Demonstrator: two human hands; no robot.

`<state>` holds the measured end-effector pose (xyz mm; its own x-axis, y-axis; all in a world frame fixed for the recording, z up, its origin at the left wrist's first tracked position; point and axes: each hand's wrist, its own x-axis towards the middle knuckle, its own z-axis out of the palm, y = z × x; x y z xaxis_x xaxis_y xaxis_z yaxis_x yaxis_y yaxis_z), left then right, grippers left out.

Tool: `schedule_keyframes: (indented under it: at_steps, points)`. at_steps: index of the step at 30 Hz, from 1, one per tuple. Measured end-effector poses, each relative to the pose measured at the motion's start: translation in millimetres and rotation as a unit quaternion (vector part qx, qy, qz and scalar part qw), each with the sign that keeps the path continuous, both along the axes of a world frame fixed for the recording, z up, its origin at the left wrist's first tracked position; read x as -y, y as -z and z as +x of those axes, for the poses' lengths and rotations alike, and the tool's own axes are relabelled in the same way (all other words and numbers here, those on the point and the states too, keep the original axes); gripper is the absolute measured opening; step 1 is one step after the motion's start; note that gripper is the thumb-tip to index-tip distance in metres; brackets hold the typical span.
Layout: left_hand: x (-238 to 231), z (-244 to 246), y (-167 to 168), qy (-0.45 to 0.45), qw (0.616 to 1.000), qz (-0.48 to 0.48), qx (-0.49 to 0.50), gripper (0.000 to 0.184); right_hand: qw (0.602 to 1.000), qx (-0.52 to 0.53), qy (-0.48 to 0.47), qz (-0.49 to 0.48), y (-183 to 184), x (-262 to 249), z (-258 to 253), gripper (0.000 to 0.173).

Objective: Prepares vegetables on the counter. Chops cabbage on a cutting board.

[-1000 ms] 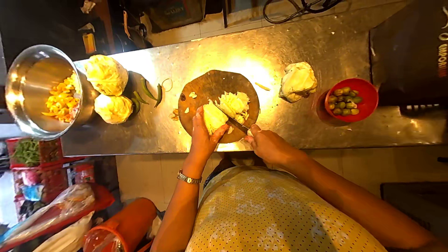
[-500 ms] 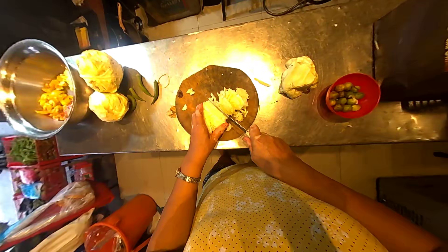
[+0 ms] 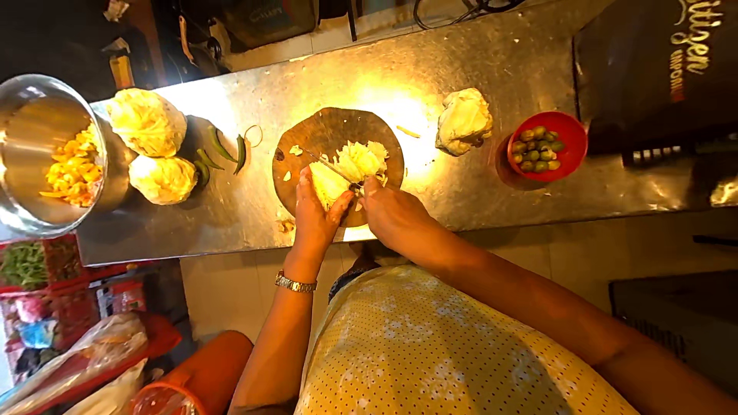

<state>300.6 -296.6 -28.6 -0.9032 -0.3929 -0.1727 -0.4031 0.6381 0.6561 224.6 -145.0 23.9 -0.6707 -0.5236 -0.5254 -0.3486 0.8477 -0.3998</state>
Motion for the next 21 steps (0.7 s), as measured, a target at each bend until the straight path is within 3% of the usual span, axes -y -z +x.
schedule_keyframes:
  at_steps: [6,10,14,17,21]
  points:
    - [7,-4,7,0.025,0.999,0.001,-0.021,0.092,1.000,-0.013,-0.016,-0.007,0,-2,3,0.029]
    - [-1,3,-9,0.019,0.999,0.025,-0.002,0.091,0.999,0.007,-0.018,0.029,-2,-18,13,0.031]
    - [2,-1,3,0.008,1.000,0.014,-0.014,0.090,0.999,-0.003,-0.019,0.050,6,0,4,0.030]
    - [0,-3,-6,0.003,1.000,0.020,0.004,0.092,0.999,0.010,-0.021,0.049,5,18,-8,0.026]
    - [4,-6,-2,0.005,0.999,0.034,-0.006,0.090,0.999,0.021,-0.016,0.030,7,4,-3,0.032]
